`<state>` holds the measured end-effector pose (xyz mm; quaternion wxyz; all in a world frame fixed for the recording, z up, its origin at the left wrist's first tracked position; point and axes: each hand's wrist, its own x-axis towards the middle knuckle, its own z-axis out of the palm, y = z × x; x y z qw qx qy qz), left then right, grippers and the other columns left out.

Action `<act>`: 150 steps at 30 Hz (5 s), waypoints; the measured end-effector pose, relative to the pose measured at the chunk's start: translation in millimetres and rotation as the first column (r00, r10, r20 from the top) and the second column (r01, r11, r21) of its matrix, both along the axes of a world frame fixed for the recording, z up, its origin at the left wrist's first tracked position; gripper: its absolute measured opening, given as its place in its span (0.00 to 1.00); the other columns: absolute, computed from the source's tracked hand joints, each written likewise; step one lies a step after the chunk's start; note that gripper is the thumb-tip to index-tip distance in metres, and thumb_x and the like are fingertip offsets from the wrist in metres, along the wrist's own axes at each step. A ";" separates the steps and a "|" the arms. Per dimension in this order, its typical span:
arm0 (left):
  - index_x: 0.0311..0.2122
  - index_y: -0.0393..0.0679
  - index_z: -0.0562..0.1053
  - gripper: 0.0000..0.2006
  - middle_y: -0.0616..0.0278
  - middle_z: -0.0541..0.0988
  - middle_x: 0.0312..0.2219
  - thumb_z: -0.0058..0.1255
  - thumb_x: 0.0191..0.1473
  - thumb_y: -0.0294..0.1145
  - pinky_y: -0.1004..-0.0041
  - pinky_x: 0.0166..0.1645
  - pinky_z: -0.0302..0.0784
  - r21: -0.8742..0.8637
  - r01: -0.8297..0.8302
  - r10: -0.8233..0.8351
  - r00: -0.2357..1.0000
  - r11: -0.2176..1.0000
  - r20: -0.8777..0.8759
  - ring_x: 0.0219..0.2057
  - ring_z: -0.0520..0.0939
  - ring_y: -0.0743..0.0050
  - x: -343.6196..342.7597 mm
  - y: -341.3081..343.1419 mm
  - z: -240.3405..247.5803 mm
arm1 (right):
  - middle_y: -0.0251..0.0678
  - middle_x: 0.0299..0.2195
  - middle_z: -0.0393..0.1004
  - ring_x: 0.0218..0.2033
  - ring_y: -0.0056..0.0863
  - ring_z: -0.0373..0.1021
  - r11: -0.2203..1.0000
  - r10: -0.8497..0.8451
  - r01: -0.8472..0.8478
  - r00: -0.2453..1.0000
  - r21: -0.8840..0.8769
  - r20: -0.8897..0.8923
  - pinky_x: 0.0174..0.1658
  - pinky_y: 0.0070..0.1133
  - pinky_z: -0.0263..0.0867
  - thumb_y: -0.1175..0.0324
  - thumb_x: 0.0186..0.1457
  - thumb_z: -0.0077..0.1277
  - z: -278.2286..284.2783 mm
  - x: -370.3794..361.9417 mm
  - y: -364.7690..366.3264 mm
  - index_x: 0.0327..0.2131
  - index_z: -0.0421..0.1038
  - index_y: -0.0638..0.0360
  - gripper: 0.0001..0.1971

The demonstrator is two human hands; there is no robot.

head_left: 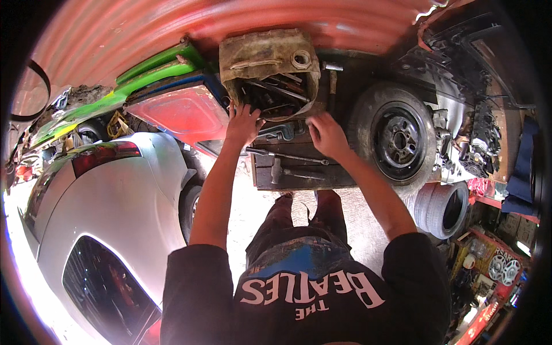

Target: The person repeatedly picks up various hand tools from a cluttered workbench, briefly inspects them, and places them into a metal container. The person handles wrenches, sockets, and a pipe wrench, moving them one at a time from the bench surface into the container.

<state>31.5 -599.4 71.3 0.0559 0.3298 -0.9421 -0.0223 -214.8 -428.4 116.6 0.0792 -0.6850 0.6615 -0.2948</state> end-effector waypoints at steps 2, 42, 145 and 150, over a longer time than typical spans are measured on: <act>0.55 0.47 0.69 0.22 0.47 0.66 0.56 0.53 0.56 0.40 0.43 0.68 0.47 -0.016 -0.015 0.012 0.984 1.000 -0.178 0.62 0.61 0.45 1.7 16.4 -4.0 | 0.46 0.37 0.74 0.42 0.47 0.70 0.993 -0.032 0.032 0.999 0.110 0.005 0.46 0.38 0.69 0.72 0.55 0.51 -21.3 -0.3 46.4 0.40 0.70 0.60 0.08; 0.45 0.48 0.75 0.13 0.53 0.74 0.43 0.47 0.55 0.35 0.57 0.49 0.76 0.290 0.036 -0.084 0.984 0.956 0.154 0.48 0.75 0.52 23.5 95.8 -163.2 | 0.39 0.41 0.67 0.47 0.38 0.66 0.866 0.024 0.175 0.921 0.469 -0.388 0.49 0.34 0.66 0.56 0.49 0.62 -177.6 63.7 154.0 0.46 0.68 0.55 0.23; 0.69 0.41 0.23 0.67 0.36 0.17 0.67 0.50 0.45 0.75 0.30 0.63 0.15 0.529 -0.582 0.209 0.770 0.617 0.603 0.68 0.17 0.37 -46.0 94.8 -136.2 | 0.44 0.57 0.65 0.57 0.42 0.63 0.921 -0.282 0.359 0.883 0.152 -0.375 0.57 0.37 0.63 0.65 0.62 0.47 -104.4 22.5 -186.3 0.58 0.64 0.56 0.21; 0.69 0.42 0.23 0.67 0.38 0.20 0.68 0.51 0.45 0.75 0.30 0.63 0.16 0.525 -0.584 0.228 0.774 0.619 0.591 0.69 0.19 0.37 -46.5 94.3 -128.6 | 0.48 0.42 0.72 0.44 0.49 0.69 0.994 0.001 -0.013 0.995 0.110 0.104 0.50 0.38 0.66 0.70 0.58 0.51 -28.9 19.1 -88.3 0.52 0.70 0.58 0.17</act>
